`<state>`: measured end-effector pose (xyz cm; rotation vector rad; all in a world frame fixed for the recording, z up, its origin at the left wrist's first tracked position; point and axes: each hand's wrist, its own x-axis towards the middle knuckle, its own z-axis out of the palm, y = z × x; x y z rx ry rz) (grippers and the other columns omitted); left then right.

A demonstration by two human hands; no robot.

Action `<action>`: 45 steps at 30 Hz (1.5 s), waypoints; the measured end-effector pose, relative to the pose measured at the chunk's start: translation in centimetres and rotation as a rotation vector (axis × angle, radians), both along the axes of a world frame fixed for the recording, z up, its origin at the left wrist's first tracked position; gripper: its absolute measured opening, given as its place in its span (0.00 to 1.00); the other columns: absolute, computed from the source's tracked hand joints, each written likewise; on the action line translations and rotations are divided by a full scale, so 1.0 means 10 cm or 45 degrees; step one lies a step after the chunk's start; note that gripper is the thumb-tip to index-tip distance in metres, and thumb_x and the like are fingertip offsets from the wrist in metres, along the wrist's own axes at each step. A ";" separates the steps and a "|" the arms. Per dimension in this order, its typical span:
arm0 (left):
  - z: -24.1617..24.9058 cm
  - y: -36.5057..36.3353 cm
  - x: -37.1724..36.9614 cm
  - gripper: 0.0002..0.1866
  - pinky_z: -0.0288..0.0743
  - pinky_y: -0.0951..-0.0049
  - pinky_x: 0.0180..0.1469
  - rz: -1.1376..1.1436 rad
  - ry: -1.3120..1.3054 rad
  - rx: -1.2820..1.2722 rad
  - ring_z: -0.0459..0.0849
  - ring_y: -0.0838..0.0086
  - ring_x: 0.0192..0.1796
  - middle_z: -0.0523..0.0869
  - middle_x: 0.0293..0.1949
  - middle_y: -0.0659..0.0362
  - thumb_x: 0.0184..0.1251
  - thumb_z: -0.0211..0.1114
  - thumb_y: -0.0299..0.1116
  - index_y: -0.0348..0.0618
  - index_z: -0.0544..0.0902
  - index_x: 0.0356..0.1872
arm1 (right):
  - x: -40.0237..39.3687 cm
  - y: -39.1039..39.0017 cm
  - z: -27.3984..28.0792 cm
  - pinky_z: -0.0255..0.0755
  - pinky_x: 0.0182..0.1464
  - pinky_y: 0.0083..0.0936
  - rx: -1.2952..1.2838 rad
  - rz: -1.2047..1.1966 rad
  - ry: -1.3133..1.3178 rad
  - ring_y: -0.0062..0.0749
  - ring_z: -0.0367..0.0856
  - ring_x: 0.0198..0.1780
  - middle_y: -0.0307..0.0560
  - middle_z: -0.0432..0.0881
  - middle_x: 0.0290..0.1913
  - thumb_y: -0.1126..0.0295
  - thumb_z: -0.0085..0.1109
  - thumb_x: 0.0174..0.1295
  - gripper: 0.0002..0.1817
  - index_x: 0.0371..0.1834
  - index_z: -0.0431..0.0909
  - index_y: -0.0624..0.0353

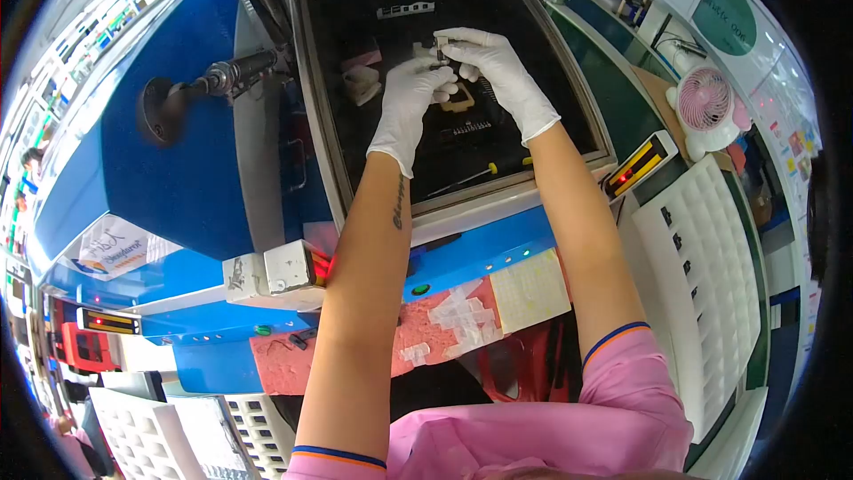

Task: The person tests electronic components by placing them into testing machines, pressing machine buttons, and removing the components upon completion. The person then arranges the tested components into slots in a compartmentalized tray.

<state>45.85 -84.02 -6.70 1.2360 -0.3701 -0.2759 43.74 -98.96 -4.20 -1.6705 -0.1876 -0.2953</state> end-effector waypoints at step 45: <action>0.08 -0.07 -0.11 0.27 0.70 0.81 0.18 0.050 0.138 0.221 0.77 0.77 0.17 0.81 0.21 0.57 0.61 0.58 0.57 0.37 0.80 0.36 | 0.22 -0.05 -0.09 0.72 0.47 0.21 0.213 0.035 0.211 0.23 0.78 0.40 0.40 0.82 0.40 0.69 0.53 0.62 0.13 0.48 0.81 0.54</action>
